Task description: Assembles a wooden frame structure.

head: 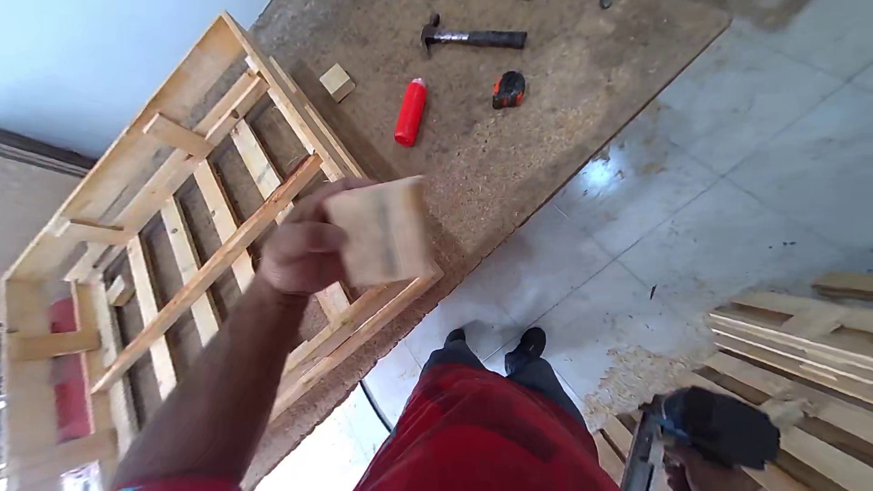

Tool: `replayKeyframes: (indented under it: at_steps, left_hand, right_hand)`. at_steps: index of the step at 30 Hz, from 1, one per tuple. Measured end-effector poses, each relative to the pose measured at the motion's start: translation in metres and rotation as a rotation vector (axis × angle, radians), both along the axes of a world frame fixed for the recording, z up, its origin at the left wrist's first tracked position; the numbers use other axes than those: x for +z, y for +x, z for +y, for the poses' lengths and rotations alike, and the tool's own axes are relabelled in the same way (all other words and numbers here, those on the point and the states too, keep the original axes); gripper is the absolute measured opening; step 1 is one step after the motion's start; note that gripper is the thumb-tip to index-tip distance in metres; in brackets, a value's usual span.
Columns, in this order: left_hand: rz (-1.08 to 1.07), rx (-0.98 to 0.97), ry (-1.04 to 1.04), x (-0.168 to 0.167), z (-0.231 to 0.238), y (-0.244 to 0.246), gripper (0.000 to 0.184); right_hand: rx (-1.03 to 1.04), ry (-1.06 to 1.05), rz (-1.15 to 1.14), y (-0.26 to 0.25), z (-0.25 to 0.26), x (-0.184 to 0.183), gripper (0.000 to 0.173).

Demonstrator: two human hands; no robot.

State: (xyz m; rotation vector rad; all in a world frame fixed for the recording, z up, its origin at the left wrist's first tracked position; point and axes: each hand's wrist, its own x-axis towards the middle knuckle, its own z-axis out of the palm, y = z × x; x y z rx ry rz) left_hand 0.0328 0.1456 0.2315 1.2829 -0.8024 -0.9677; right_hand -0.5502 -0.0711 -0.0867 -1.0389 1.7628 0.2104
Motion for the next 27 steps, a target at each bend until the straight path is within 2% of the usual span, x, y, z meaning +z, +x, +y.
replayKeyframes:
  at_steps: [2,4,6,7,9,14,18,20,27]
  left_hand:
    - [0.088,0.181,0.059,-0.010,0.041,0.019,0.031]
    - [0.104,0.294,0.278,-0.026,0.066,0.039,0.033]
    - [0.026,0.320,0.552,-0.045,0.068,0.053,0.035]
    - [-0.026,0.280,0.660,-0.055,0.064,0.057,0.034]
    - [-0.082,0.131,0.734,-0.071,0.055,0.063,0.032]
    - [-0.042,-0.083,0.661,-0.101,0.042,0.086,0.035]
    - [0.007,-0.171,0.642,-0.116,0.037,0.081,0.038]
    - [0.007,-0.171,0.648,-0.117,0.035,0.078,0.038]
    - [-0.128,-0.150,0.720,-0.107,0.032,0.073,0.045]
  right_hand:
    - [-0.036,-0.075,-0.047,0.035,-0.001,0.036,0.038]
    - [-0.059,-0.177,-0.188,0.068,0.010,0.067,0.039]
    - [-0.050,-0.263,-0.363,0.099,0.030,0.095,0.037]
    - [-0.036,-0.296,-0.440,0.113,0.043,0.108,0.035]
    - [-0.012,-0.340,-0.582,0.138,0.069,0.135,0.035]
    - [0.079,-0.363,-0.868,0.187,0.134,0.185,0.026]
    - [0.106,-0.322,-1.073,0.228,0.176,0.199,0.024]
    - [0.055,-0.304,-1.173,0.245,0.194,0.196,0.024]
    - [-0.230,-0.140,-1.527,0.268,0.242,0.150,0.029]
